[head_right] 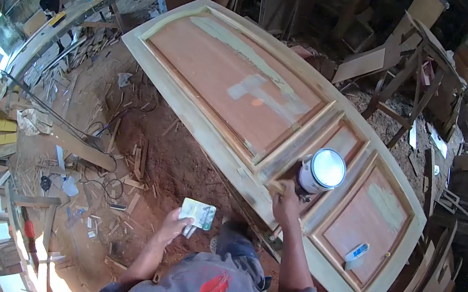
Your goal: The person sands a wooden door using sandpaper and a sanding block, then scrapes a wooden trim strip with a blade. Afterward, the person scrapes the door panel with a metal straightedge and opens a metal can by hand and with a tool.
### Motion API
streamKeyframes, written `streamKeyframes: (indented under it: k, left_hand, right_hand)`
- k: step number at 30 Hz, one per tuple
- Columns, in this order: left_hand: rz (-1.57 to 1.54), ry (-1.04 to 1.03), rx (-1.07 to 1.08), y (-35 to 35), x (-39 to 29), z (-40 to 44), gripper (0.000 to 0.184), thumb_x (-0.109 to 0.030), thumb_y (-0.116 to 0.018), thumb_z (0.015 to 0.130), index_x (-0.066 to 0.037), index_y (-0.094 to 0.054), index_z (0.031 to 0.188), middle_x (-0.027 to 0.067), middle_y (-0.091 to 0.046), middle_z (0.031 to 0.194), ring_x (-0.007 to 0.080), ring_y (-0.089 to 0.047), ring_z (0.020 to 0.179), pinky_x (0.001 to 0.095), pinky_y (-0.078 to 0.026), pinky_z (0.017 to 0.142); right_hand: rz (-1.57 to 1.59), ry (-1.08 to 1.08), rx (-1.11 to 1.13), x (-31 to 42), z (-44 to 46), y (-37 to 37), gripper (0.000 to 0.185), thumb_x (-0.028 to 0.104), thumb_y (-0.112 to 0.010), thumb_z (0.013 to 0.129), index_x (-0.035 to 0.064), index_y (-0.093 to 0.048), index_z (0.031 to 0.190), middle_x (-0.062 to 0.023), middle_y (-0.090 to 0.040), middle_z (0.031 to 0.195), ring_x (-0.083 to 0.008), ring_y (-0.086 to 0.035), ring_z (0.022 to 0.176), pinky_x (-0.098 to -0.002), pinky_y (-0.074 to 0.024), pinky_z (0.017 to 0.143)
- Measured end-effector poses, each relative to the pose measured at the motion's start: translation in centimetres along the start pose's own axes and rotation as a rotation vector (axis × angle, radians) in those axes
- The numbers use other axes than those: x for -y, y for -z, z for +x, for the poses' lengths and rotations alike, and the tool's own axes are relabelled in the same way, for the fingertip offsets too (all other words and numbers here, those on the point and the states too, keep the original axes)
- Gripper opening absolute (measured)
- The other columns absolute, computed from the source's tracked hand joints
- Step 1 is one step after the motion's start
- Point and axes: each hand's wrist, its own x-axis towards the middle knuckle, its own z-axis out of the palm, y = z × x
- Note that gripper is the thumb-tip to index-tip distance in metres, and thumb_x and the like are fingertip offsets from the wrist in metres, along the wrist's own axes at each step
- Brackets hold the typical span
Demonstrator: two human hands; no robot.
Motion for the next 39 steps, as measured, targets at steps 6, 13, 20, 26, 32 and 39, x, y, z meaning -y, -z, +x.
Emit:
streamKeyframes:
  k: [6, 13, 20, 26, 32, 39]
  left_hand:
    - [0.048, -0.044, 0.002, 1.6, -1.4, 4.2, 0.027, -0.002, -0.072, 0.097, 0.0, -0.067, 0.124, 0.0049, -0.075, 0.114, 0.0136, -0.07, 0.104, 0.0323, -0.057, 0.094]
    - [0.066, -0.025, -0.215, 6.8, -10.5, 10.2, 0.028, -0.004, -0.072, 0.096, 0.0, -0.067, 0.124, 0.0041, -0.076, 0.109, 0.0126, -0.071, 0.093, 0.0306, -0.058, 0.082]
    - [0.007, 0.001, -0.267, 7.9, -15.4, 14.6, 0.03, -0.004, -0.07, 0.096, 0.001, -0.069, 0.125, 0.0057, -0.076, 0.113, 0.0135, -0.07, 0.102, 0.0311, -0.056, 0.092]
    - [0.179, 0.01, -0.067, 6.0, -19.5, 20.1, 0.032, -0.004, -0.071, 0.097, 0.002, -0.068, 0.128, 0.0054, -0.075, 0.115, 0.0125, -0.069, 0.103, 0.0303, -0.056, 0.092]
    - [0.178, 0.042, 0.003, 9.3, -23.4, 26.4, 0.032, -0.005, -0.071, 0.097, 0.002, -0.066, 0.128, 0.0043, -0.075, 0.112, 0.011, -0.068, 0.099, 0.0295, -0.057, 0.087]
    - [0.119, 0.038, 0.099, 14.6, -26.4, 34.5, 0.029, -0.006, -0.072, 0.097, 0.001, -0.068, 0.125, 0.0057, -0.075, 0.114, 0.012, -0.069, 0.101, 0.0307, -0.057, 0.088]
  right_hand:
    - [-0.105, 0.292, -0.074, 2.8, 16.8, -9.5, 0.029, 0.002, -0.071, 0.086, 0.0105, -0.075, 0.113, -0.0181, -0.073, 0.109, -0.0394, -0.068, 0.112, -0.0485, -0.0555, 0.095]
    - [-0.359, 0.351, 0.316, 2.4, 27.9, -16.6, 0.027, 0.006, -0.064, 0.086, 0.0112, -0.077, 0.109, -0.0152, -0.074, 0.121, -0.0366, -0.063, 0.123, -0.0468, -0.0568, 0.099]
    - [-0.418, 0.249, 0.849, 0.4, 27.4, -10.1, 0.019, 0.015, -0.069, 0.082, 0.009, -0.079, 0.097, -0.0162, -0.074, 0.094, -0.0423, -0.07, 0.095, -0.0519, -0.0571, 0.091]
    - [-0.286, 0.365, 0.391, 1.8, 29.8, -17.2, 0.026, 0.015, -0.068, 0.079, 0.0073, -0.079, 0.101, -0.0177, -0.075, 0.096, -0.0404, -0.071, 0.099, -0.0527, -0.0563, 0.092]
    - [-0.495, 0.01, 0.989, 3.7, 28.4, -12.0, 0.019, 0.011, -0.067, 0.078, 0.0046, -0.075, 0.094, -0.0199, -0.077, 0.1, -0.0432, -0.071, 0.103, -0.0536, -0.0555, 0.091]
    - [0.06, 0.119, 0.309, 16.6, 41.1, -24.2, 0.026, 0.007, -0.065, 0.09, 0.0028, -0.074, 0.114, -0.0242, -0.071, 0.106, -0.0445, -0.069, 0.098, -0.0483, -0.055, 0.088]
